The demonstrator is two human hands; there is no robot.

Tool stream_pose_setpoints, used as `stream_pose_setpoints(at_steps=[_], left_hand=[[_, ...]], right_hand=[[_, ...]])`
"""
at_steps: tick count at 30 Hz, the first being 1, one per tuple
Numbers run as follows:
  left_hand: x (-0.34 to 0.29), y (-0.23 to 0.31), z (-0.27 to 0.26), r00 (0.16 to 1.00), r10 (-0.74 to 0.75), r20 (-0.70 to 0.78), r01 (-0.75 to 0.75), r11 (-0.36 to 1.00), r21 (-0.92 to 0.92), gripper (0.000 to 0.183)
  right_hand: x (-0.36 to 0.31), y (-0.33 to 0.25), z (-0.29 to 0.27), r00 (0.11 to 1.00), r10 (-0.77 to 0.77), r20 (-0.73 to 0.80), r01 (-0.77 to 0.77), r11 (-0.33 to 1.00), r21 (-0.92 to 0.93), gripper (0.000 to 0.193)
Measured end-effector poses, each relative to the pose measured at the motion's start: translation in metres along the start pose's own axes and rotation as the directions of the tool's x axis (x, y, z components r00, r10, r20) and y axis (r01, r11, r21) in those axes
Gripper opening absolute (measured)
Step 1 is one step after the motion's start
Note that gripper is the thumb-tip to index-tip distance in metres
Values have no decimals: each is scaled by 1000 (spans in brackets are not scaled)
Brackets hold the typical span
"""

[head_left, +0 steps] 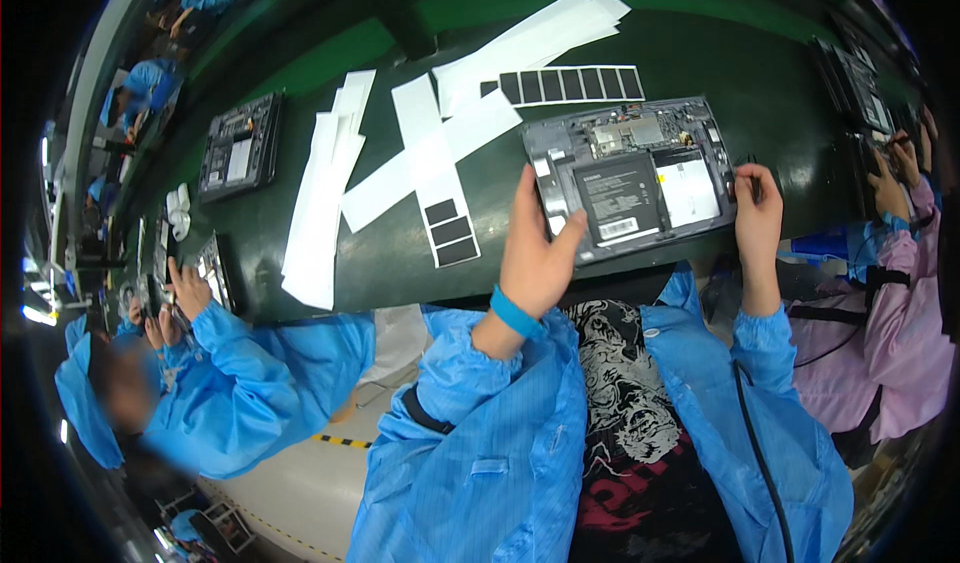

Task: The recorder is assembling the internal components of an electronic tablet on a factory line, using tweezers to position small parts.

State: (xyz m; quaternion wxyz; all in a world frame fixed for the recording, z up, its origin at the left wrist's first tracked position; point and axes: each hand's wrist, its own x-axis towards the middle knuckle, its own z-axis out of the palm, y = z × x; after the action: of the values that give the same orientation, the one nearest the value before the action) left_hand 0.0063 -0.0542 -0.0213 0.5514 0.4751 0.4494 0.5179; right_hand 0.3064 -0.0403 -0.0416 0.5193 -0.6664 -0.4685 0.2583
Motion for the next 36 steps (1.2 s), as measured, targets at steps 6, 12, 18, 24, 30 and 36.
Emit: stream_pose_setpoints(at_steps=[6,12,18,24,30,36], left_hand=[[-8,46,-54,957,283,60,-242,669,703,37],[-13,17,-126,942,330,54,-199,422,884,45],[-17,5,-125,953,287,96,-188,314,931,46],[-20,8,-126,953,284,105,-194,308,931,43],[-18,8,-128,947,296,123,-214,298,930,43],[-19,8,-127,944,296,148,-229,259,938,43]], right_hand=[[-10,-24,4,993,-34,-111,38,999,32,36],[-7,-103,33,986,-145,76,135,982,130,36],[-40,-151,184,721,-97,686,1,990,139,17],[-39,-138,225,703,-206,681,258,966,26,20],[-42,-137,229,685,-116,719,194,981,-27,22],[-47,-138,230,683,-34,730,35,999,14,23]])
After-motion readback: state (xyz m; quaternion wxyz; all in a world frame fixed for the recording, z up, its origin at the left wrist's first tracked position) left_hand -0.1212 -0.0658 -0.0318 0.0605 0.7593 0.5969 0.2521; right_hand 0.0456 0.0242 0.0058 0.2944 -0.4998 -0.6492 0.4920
